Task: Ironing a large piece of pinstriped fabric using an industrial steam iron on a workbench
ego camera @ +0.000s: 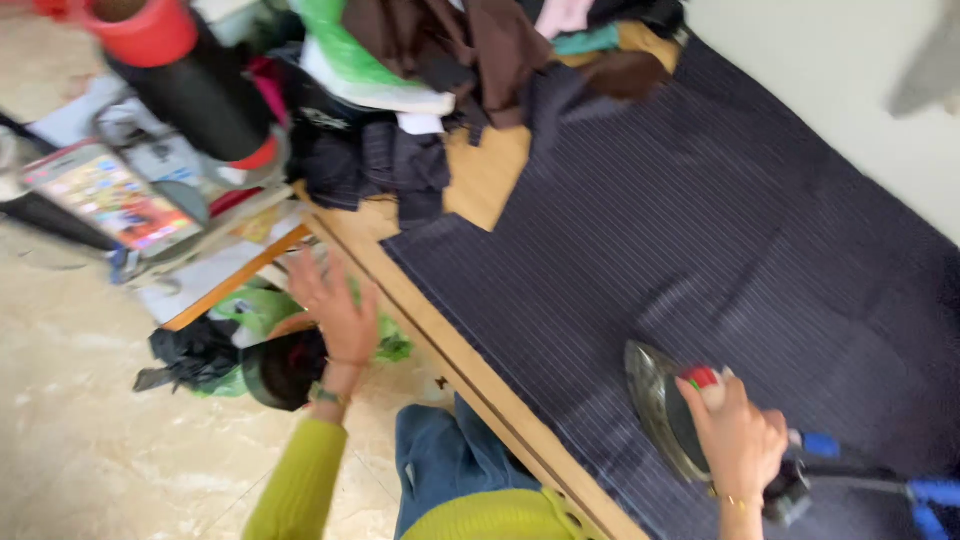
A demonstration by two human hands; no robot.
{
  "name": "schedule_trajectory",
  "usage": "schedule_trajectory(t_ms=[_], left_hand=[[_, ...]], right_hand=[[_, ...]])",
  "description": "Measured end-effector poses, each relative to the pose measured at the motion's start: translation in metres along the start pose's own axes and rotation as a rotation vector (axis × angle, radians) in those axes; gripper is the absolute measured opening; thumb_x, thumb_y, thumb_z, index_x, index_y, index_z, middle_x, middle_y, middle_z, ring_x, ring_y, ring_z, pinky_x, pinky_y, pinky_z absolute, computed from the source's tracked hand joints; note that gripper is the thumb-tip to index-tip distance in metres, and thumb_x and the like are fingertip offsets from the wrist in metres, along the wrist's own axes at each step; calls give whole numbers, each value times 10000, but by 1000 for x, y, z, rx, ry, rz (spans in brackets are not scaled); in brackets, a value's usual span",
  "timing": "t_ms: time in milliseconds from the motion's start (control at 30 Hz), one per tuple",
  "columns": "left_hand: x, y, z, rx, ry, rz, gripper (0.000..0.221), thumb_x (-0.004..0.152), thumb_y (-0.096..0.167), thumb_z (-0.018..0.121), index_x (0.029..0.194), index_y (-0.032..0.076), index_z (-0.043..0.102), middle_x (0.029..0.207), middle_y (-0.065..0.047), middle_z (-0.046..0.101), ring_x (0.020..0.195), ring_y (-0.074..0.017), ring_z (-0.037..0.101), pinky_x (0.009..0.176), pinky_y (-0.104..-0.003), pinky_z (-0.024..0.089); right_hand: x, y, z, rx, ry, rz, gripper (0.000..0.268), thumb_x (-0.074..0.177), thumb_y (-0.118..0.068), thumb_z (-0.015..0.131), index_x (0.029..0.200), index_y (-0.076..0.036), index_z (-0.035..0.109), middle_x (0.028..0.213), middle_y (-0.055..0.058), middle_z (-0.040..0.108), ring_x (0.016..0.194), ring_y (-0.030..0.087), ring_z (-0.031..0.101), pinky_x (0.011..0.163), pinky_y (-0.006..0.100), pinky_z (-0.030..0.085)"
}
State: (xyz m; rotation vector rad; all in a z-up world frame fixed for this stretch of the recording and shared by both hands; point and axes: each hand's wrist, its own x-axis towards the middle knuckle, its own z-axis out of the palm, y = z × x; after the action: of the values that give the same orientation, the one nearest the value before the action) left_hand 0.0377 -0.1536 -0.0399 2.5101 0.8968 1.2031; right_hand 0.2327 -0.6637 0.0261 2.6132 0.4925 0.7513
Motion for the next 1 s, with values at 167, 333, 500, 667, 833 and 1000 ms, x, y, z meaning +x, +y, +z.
schedule_trajectory(t_ms=[167,333,500,667,833,1000], left_hand=[[-96,98,44,-174,-425,136,709,1001,454,568,1595,101,408,1618,-327,322,1493,-579,222,1168,-733,124],[-140,183,46,-192,-549,382,640,1064,542,414,1611,211,384,1728,-92,251,1591,-330,181,1221,-635,43],[-165,192,63,-62,-527,419,643,1018,607,466,1555,254,466,1686,-58,353,1541,-290,316,1218,-693,87],[-161,178,52,42,-548,319,627,998,624,486,1547,321,485,1678,3,393,1524,-278,362,1188,-737,95],[-165,159,51,85,-493,235,621,1021,627,471,1568,333,464,1706,18,353,1552,-273,319,1169,-750,96],[-165,153,47,84,-451,158,548,1090,581,406,1571,329,475,1704,22,348,1574,-245,261,1174,-751,37]], right_hand=[[11,1,-26,191,-183,40,668,902,-798,552,980,-150,692,644,113,698,659,301,720,756,390,552],[19,5,-25,257,-285,76,657,928,-794,511,1045,-175,697,614,126,715,700,292,782,777,342,556],[29,16,1,314,-304,74,670,911,-832,519,1103,-218,706,659,113,736,726,319,774,790,352,493],[39,29,9,365,-272,57,680,922,-806,539,1133,-181,706,711,144,757,756,352,774,809,385,495],[26,29,11,413,-269,20,679,888,-820,565,1107,-188,683,676,133,738,704,382,751,777,414,497],[-13,16,-31,364,-126,-128,594,871,-800,588,903,-212,666,515,61,668,540,248,726,692,325,516]])
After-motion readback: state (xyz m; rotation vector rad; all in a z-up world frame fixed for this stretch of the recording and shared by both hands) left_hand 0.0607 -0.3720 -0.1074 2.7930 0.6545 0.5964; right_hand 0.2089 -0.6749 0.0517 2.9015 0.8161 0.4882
